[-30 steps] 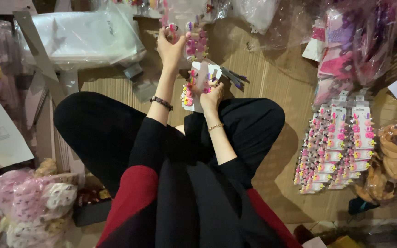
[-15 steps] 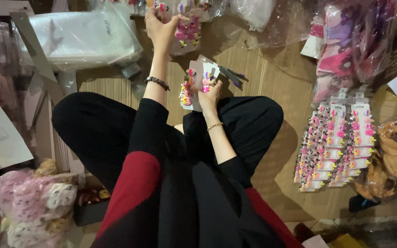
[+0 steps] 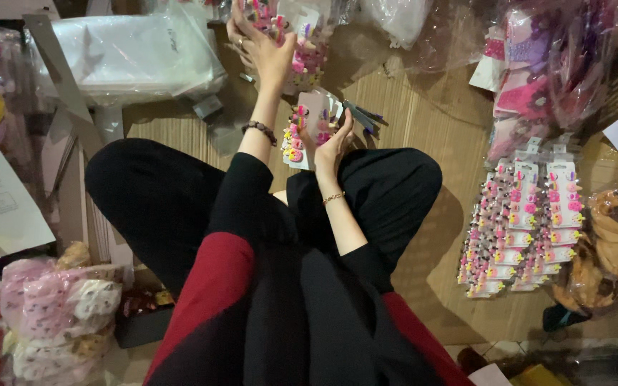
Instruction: The person sits on the floor and packs small hair clips into clear plastic bags. They pick up a card with clips, place it into a bag, and seal the bag. The person repeats this process with multiple sets of hair clips.
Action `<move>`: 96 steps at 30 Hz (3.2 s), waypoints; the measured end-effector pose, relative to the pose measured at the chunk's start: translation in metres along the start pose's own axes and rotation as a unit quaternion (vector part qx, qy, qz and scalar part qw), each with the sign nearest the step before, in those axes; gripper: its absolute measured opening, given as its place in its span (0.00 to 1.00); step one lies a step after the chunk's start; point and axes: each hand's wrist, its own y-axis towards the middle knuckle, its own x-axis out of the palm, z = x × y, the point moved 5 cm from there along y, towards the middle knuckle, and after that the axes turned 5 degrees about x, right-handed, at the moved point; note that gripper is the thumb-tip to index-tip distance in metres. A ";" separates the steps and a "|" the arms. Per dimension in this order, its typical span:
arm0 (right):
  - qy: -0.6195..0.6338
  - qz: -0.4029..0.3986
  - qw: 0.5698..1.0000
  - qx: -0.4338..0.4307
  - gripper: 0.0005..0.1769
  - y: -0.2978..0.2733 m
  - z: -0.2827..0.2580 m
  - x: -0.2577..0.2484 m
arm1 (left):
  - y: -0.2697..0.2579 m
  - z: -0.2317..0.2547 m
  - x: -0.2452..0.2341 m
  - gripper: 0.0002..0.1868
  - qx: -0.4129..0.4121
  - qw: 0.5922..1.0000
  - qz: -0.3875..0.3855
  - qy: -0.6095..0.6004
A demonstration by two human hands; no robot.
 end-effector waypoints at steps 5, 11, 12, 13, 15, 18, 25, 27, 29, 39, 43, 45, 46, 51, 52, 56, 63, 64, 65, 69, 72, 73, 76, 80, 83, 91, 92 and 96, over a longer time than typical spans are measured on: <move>0.035 -0.043 0.998 -0.018 0.51 -0.001 -0.021 -0.009 | -0.009 0.013 -0.020 0.56 0.002 0.997 0.038 -0.062; 0.088 -0.076 0.993 -0.019 0.46 -0.001 -0.014 0.000 | 0.021 -0.005 -0.055 0.52 0.102 0.993 0.038 -0.036; 0.139 -0.095 0.986 0.001 0.49 -0.001 -0.012 0.003 | 0.029 -0.006 -0.071 0.48 0.108 0.993 0.044 0.034; 0.141 -0.096 0.985 0.000 0.49 -0.001 -0.013 0.002 | 0.042 -0.012 -0.089 0.48 0.109 0.992 0.046 0.035; 0.046 -0.048 0.997 -0.050 0.47 -0.001 -0.018 -0.005 | 0.066 -0.024 -0.134 0.37 0.083 0.974 0.159 0.136; -0.010 0.033 0.994 -0.102 0.45 -0.005 -0.057 -0.026 | 0.086 -0.100 -0.156 0.36 -0.047 0.945 0.167 0.277; 0.015 -0.026 0.996 -0.086 0.45 0.003 -0.010 0.003 | 0.056 -0.109 -0.144 0.21 -0.010 0.923 0.133 0.362; -0.057 -0.016 0.994 -0.094 0.42 0.004 -0.007 0.004 | 0.052 -0.099 -0.148 0.24 0.014 0.897 0.189 0.399; -0.050 -0.019 0.995 -0.086 0.41 0.008 0.000 0.010 | 0.057 -0.092 -0.149 0.29 0.020 0.894 0.210 0.395; -0.081 -0.024 0.980 -0.178 0.53 0.015 -0.001 0.012 | 0.026 0.029 -0.216 0.40 0.150 0.954 0.182 -0.184; -0.207 -0.154 0.961 -0.102 0.50 0.027 -0.021 0.008 | -0.015 0.113 -0.279 0.09 0.197 0.934 0.137 -0.264; -0.249 -0.195 0.938 -0.145 0.60 0.029 -0.045 -0.002 | -0.033 0.127 -0.288 0.14 0.175 0.921 0.046 -0.345; -0.250 -0.193 0.938 -0.145 0.60 0.034 -0.043 -0.001 | -0.041 0.129 -0.293 0.14 0.176 0.920 0.045 -0.347; -0.140 -0.175 0.964 -0.145 0.35 0.048 -0.047 -0.019 | -0.071 0.135 -0.310 0.15 0.142 0.924 0.005 -0.354; -0.140 -0.174 0.964 -0.146 0.35 0.047 -0.049 -0.029 | -0.075 0.130 -0.309 0.15 0.142 0.924 0.005 -0.355; 0.021 -0.252 0.955 -0.153 0.12 0.021 -0.103 -0.083 | -0.080 0.114 -0.306 0.26 0.241 0.908 0.062 -0.337; 0.254 -0.340 0.905 -0.030 0.13 -0.017 -0.197 -0.174 | -0.080 0.124 -0.307 0.15 0.247 0.942 0.008 -0.226; 0.254 -0.338 0.906 -0.031 0.13 -0.022 -0.207 -0.183 | -0.084 0.137 -0.312 0.15 0.248 0.942 0.009 -0.227; 0.278 -0.339 0.898 -0.026 0.15 -0.028 -0.218 -0.190 | -0.087 0.149 -0.314 0.16 0.243 0.937 -0.037 -0.248; 0.342 -0.349 0.873 0.001 0.18 -0.046 -0.237 -0.203 | -0.115 0.193 -0.329 0.14 0.146 0.902 -0.217 -0.342; 0.385 -0.306 0.870 0.024 0.21 -0.047 -0.232 -0.196 | -0.138 0.183 -0.317 0.30 -0.002 0.864 -0.350 -0.363; 0.385 -0.308 0.870 0.024 0.21 -0.051 -0.235 -0.195 | -0.142 0.176 -0.322 0.30 -0.003 0.864 -0.348 -0.363; 0.372 -0.290 0.882 0.013 0.20 -0.057 -0.244 -0.197 | -0.153 0.167 -0.327 0.12 0.075 0.878 -0.370 -0.293; 0.383 -0.314 0.869 0.010 0.20 -0.059 -0.241 -0.187 | -0.159 0.154 -0.323 0.08 0.079 0.864 -0.350 -0.354; 0.395 -0.334 0.855 0.032 0.21 -0.054 -0.222 -0.173 | -0.163 0.160 -0.327 0.07 0.122 0.846 -0.357 -0.377; 0.363 -0.344 0.866 0.009 0.17 -0.069 -0.239 -0.186 | -0.156 0.157 -0.337 0.33 0.092 0.825 -0.382 -0.406; 0.341 -0.350 0.872 -0.008 0.17 -0.076 -0.249 -0.190 | -0.156 0.150 -0.331 0.31 0.067 0.828 -0.369 -0.417; 0.279 -0.344 0.895 -0.050 0.16 -0.097 -0.283 -0.203 | -0.147 0.160 -0.331 0.28 0.045 0.884 -0.287 -0.367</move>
